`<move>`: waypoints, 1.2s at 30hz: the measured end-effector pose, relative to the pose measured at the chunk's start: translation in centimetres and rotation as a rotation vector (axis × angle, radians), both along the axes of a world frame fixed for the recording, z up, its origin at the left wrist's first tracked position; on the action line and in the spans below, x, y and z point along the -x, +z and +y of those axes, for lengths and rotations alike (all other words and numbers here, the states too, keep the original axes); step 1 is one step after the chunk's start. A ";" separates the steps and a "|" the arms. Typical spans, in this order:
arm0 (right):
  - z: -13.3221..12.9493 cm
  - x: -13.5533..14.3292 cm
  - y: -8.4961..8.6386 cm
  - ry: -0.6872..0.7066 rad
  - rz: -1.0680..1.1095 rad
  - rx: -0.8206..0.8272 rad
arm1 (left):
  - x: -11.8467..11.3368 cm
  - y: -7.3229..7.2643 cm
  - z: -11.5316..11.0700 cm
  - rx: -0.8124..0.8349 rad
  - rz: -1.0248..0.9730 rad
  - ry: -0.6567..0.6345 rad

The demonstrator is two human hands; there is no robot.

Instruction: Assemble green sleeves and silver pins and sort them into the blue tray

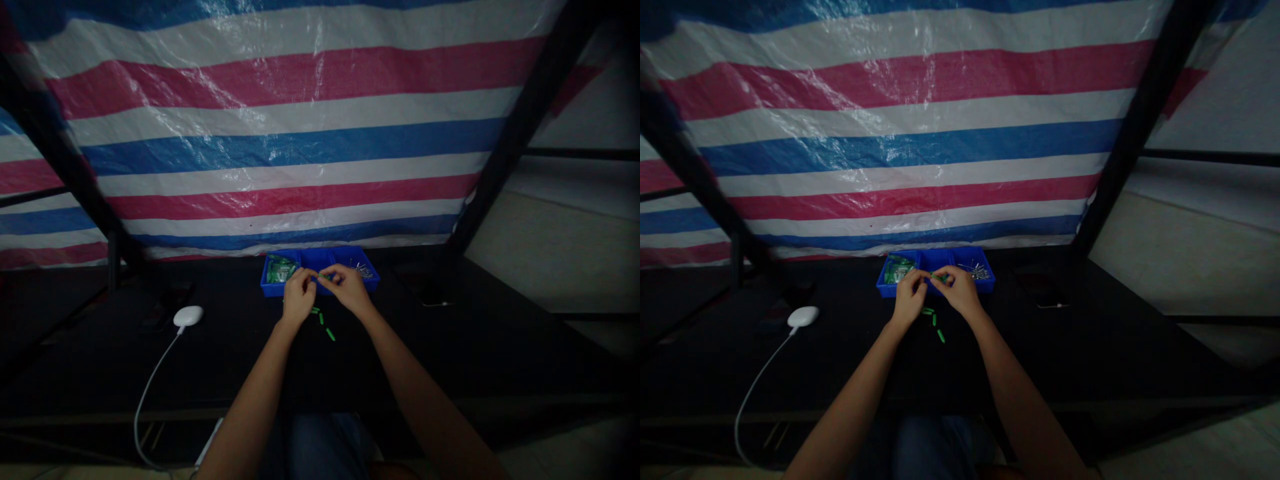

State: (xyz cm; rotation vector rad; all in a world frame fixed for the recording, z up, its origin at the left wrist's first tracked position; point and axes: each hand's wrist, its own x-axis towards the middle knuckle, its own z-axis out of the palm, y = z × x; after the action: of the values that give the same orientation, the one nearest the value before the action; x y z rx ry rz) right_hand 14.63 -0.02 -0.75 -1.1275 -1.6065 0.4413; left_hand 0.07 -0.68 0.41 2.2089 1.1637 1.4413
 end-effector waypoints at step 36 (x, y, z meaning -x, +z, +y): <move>-0.3 -0.8 0.1 -0.325 -0.227 -0.047 | 0.2 -0.5 0.8 -0.024 -0.153 0.163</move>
State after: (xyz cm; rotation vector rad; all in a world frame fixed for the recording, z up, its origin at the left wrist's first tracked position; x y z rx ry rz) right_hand 15.40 -0.31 -0.63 -1.4127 -1.5778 0.0633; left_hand -0.16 0.13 -0.12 2.0174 1.3043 1.6635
